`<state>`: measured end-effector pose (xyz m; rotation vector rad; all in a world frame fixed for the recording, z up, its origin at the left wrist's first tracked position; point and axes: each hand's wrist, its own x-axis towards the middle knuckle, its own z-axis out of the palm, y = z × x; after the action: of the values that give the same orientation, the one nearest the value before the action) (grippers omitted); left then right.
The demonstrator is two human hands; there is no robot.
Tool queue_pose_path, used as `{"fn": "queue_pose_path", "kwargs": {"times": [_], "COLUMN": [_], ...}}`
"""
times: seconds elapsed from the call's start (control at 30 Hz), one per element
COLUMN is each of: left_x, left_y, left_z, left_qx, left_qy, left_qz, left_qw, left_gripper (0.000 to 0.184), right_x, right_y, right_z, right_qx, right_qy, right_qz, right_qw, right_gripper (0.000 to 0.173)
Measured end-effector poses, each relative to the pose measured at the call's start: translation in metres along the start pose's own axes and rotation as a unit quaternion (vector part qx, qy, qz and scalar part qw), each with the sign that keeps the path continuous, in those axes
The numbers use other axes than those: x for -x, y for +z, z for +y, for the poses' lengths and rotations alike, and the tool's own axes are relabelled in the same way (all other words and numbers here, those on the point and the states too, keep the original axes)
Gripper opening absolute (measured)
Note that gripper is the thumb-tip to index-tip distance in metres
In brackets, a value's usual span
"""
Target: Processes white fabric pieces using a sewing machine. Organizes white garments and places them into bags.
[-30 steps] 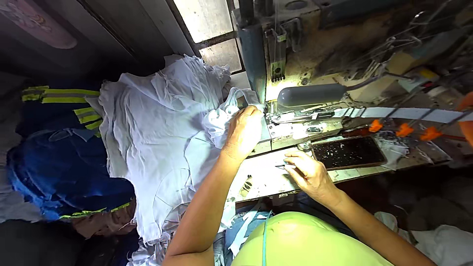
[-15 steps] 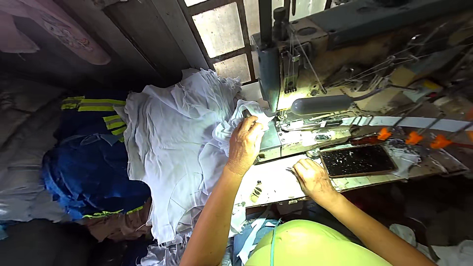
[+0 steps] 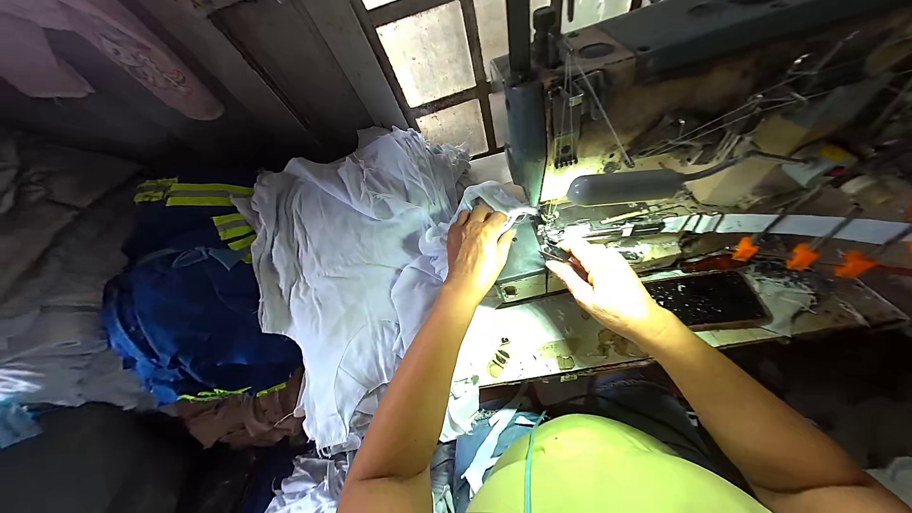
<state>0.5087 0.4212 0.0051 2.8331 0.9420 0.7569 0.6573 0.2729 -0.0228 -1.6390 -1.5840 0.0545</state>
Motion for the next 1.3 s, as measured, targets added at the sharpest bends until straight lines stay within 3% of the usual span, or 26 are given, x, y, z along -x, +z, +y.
{"fn": "queue_pose_path", "kwargs": {"times": [0.1,0.17,0.27,0.4,0.63,0.8,0.9,1.0,1.13,1.3], "left_x": [-0.001,0.001,0.006,0.009,0.010,0.018,0.032,0.048,0.060,0.062], "left_y": [0.004,0.001,-0.012,-0.017,-0.017,-0.013,-0.015,-0.011,-0.005,-0.012], "left_z": [0.001,0.000,-0.001,-0.001,-0.003,-0.010,-0.018,-0.030,-0.043,-0.046], "left_qx": [0.026,0.125,0.301,0.424,0.517,0.486,0.394,0.254,0.230,0.235], "left_qy": [0.034,0.035,-0.035,-0.126,-0.172,-0.145,-0.097,-0.063,-0.051,-0.030], "left_qz": [0.038,0.052,0.002,-0.026,-0.034,-0.004,0.029,0.059,0.059,0.024], "left_qw": [0.998,0.990,0.953,0.896,0.838,0.862,0.914,0.963,0.970,0.971], "left_gripper": [0.019,0.014,0.015,0.014,0.017,0.011,0.022,0.029,0.018,0.024], "right_x": [-0.004,-0.008,-0.017,-0.030,-0.041,-0.047,-0.049,-0.051,-0.054,-0.056], "right_y": [0.001,0.000,-0.005,0.003,0.013,0.029,0.041,0.041,0.043,0.039], "right_z": [-0.005,-0.008,-0.016,-0.019,-0.024,-0.019,-0.016,-0.017,-0.015,-0.015], "right_qx": [0.053,0.083,0.105,0.095,0.078,0.075,0.077,0.078,0.106,0.139], "right_qy": [-0.032,-0.037,0.005,0.014,0.013,-0.038,-0.082,-0.062,-0.067,-0.094], "right_qz": [0.023,0.040,0.004,-0.022,-0.027,0.025,0.051,0.040,0.032,-0.006], "right_qw": [0.998,0.995,0.995,0.995,0.996,0.996,0.992,0.994,0.992,0.986], "right_gripper": [0.026,0.026,0.025,0.023,0.020,0.019,0.018,0.021,0.023,0.023]}}
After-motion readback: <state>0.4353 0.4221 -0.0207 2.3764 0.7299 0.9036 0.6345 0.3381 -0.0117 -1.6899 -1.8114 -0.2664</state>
